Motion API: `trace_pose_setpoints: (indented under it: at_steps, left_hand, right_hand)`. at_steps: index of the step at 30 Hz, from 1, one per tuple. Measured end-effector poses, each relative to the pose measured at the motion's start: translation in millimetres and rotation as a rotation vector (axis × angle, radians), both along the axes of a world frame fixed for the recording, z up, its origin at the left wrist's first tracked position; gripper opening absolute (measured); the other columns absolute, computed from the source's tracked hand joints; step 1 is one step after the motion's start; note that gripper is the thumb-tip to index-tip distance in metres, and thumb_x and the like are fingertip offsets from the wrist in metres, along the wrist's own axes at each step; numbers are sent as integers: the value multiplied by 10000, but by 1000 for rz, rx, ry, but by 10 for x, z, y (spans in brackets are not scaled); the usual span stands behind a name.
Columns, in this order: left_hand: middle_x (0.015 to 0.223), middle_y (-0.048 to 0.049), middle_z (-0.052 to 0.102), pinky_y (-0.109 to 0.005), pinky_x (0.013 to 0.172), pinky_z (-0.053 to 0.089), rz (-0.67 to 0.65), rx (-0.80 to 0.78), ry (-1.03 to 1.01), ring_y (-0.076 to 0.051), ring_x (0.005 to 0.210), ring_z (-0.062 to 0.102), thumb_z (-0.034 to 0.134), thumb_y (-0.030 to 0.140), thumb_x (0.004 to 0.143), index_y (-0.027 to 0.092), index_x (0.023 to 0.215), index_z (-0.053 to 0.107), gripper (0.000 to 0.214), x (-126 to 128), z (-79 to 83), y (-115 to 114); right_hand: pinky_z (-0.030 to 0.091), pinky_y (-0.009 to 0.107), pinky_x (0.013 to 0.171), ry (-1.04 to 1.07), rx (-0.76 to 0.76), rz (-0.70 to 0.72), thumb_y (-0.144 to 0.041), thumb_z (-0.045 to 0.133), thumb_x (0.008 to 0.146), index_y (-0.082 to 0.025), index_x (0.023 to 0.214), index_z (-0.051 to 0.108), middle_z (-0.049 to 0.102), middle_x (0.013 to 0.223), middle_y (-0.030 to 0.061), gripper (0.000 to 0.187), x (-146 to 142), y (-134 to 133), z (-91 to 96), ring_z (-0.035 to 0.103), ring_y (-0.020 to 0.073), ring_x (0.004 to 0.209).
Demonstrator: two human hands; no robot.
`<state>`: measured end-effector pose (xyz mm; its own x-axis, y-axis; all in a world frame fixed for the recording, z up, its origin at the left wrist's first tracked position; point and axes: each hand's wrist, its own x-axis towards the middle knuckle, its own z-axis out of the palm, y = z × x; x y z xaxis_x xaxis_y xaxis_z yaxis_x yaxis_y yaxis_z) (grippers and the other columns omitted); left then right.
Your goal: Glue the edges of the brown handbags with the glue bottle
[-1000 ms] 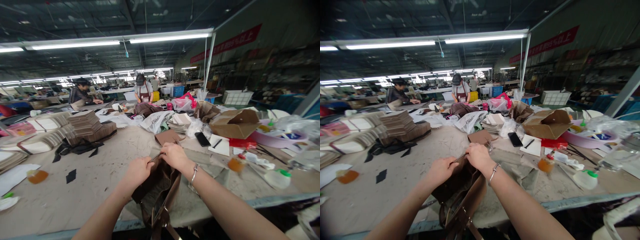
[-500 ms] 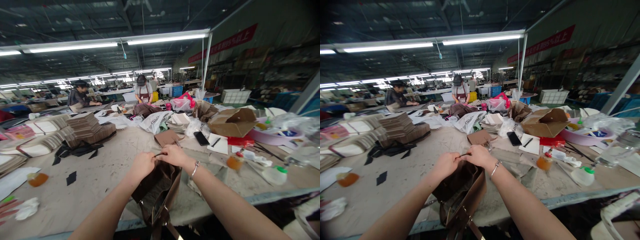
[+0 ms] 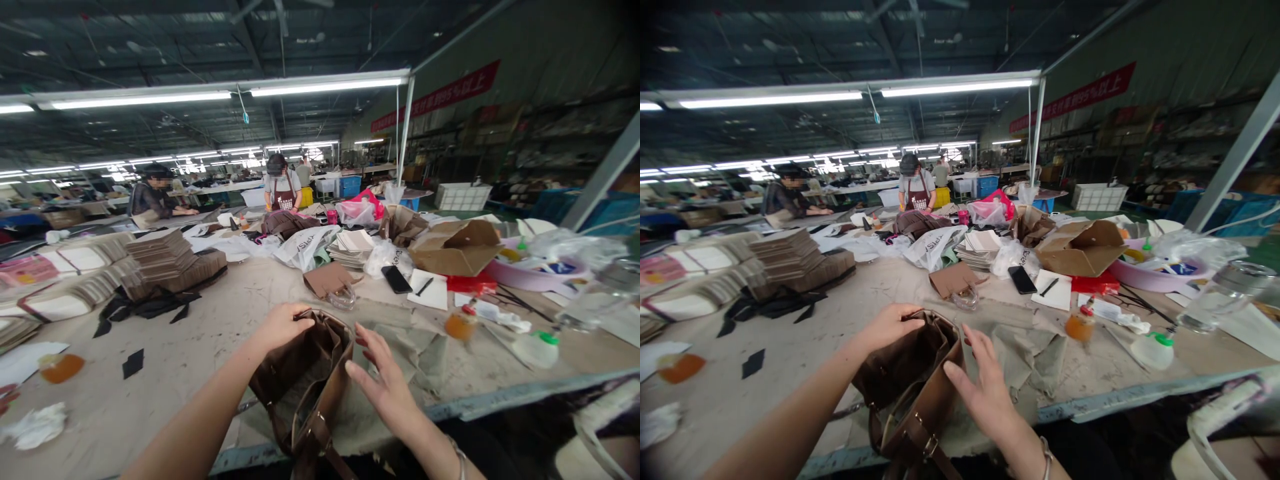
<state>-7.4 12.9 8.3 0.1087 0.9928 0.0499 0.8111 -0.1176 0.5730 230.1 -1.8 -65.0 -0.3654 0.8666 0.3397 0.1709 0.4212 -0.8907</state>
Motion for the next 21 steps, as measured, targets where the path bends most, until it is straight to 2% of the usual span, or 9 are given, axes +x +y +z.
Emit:
trace_pose_setpoints:
  at_steps: [3,7,13,16,19,21]
  left_hand:
    - [731,-8,694,-263,628,427,91,-6,138,-180,704,607,445,351,826,185,822,717,319,27,-18,51]
    - [636,-14,656,-256,573,376,154,31,260,-164,629,569,464,316,804,193,726,710,286,68,-45,114]
    - [642,-33,647,-266,560,351,226,64,361,-171,625,560,462,288,777,202,682,678,251,148,-67,164]
    - [671,-37,654,-268,574,359,234,68,396,-175,644,566,463,285,770,205,691,670,236,170,-57,184]
    - [630,-25,627,-262,550,341,209,60,414,-163,617,553,485,272,746,193,654,658,211,169,-8,169]
    - [614,-17,612,-261,545,332,196,65,425,-158,617,551,480,250,741,188,654,659,209,166,25,147]
  right_hand:
    - [314,461,1100,-76,76,-24,-400,538,863,-298,1433,248,315,1414,88,647,-30,-283,-78,336,257,1320]
    - [288,453,1117,-147,159,-24,-350,578,829,-268,1463,165,235,1448,102,761,-71,-483,-81,259,290,1362]
    - [288,457,1112,-197,110,-43,-291,582,805,-278,1471,65,167,1462,110,843,-104,-583,-181,228,281,1380]
    - [313,492,1087,-247,117,-84,-341,624,768,-264,1476,-30,142,1480,142,967,-155,-662,-287,217,318,1382]
    - [384,515,1024,-356,195,-58,-416,731,649,-219,1483,-44,226,1462,194,1155,-267,-758,-433,282,393,1339]
    - [465,500,929,-407,364,-55,-391,753,630,-222,1488,-10,369,1389,209,1160,-366,-822,-520,424,408,1237]
